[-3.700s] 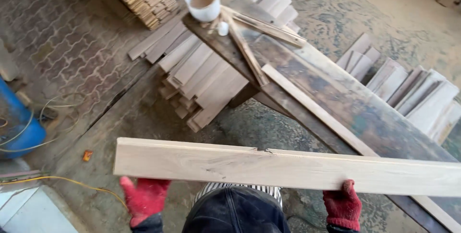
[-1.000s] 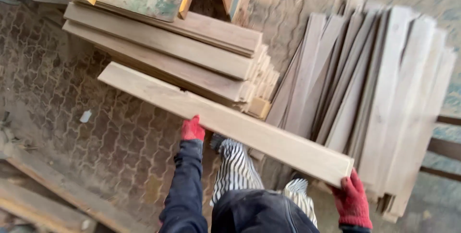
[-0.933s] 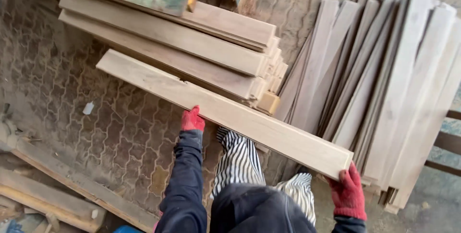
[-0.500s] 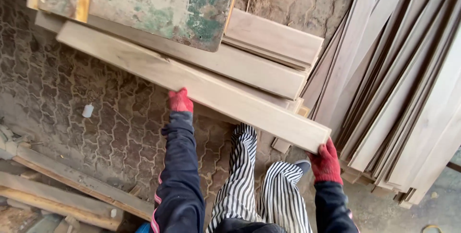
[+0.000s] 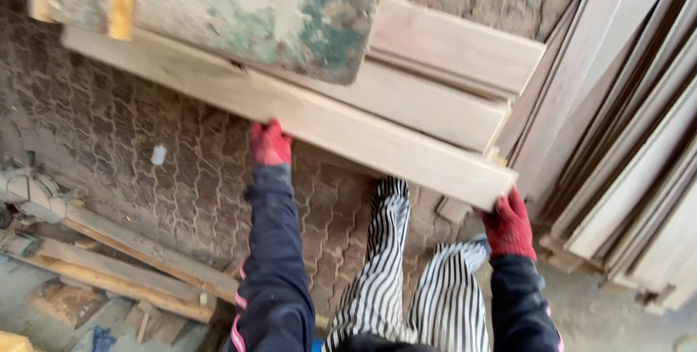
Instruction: Sanding a long wooden plank using an angle grinder with a sanding disc and a hand sanding block.
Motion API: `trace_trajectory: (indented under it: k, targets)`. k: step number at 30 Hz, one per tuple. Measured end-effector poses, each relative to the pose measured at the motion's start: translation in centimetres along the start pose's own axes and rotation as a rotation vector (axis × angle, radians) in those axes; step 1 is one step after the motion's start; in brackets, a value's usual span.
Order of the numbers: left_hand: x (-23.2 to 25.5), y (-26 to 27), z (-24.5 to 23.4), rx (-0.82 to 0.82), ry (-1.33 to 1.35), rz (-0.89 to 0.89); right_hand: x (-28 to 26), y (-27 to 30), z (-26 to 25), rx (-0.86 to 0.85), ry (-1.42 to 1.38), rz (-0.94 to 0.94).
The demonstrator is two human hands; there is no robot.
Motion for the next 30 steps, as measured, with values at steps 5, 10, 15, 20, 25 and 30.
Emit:
trace_trajectory:
  k: [5, 10, 15, 20, 25, 30]
  targets:
    - [-0.8, -5.7, -2.2, -0.12, -0.521, -0.14, 0.4, 0.4, 4.1, 0.086, 0.449, -0.079]
    - [-1.6, -8.0, -3.1, -0.063, -0.559, -0.146, -0.8, -0.2, 6.8, -0.069, 0.767, 0.013]
    - [-2.2, -8.6, -1.8, 0.175, -0.582, -0.197, 2.2, -3.1, 8.3, 0.168, 1.008, 0.18]
    - [1.1, -4.0, 4.3, 0.357, -0.636, -0.085, 0.5, -2.1, 10.9, 0.134, 0.795, 0.15]
    - [0.1, -2.1, 4.4, 0.374, -0.587, 0.023, 2.2, 0.8, 9.0, 0.021, 0.439, 0.129]
    - [-3.0, -0.2, 2.0, 0.369, -0.552, 0.017, 2.6, 2.4, 7.2, 0.131, 0.428, 0.178]
Point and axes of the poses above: each hand's wrist, its own y-axis away from the middle knuckle, its own z-axis out of the palm, x = y × z, the point moved 1 cm from there along -y, towards the middle knuckle, and after that the axes turned 12 degrees about -x, right-handed, at the moved point
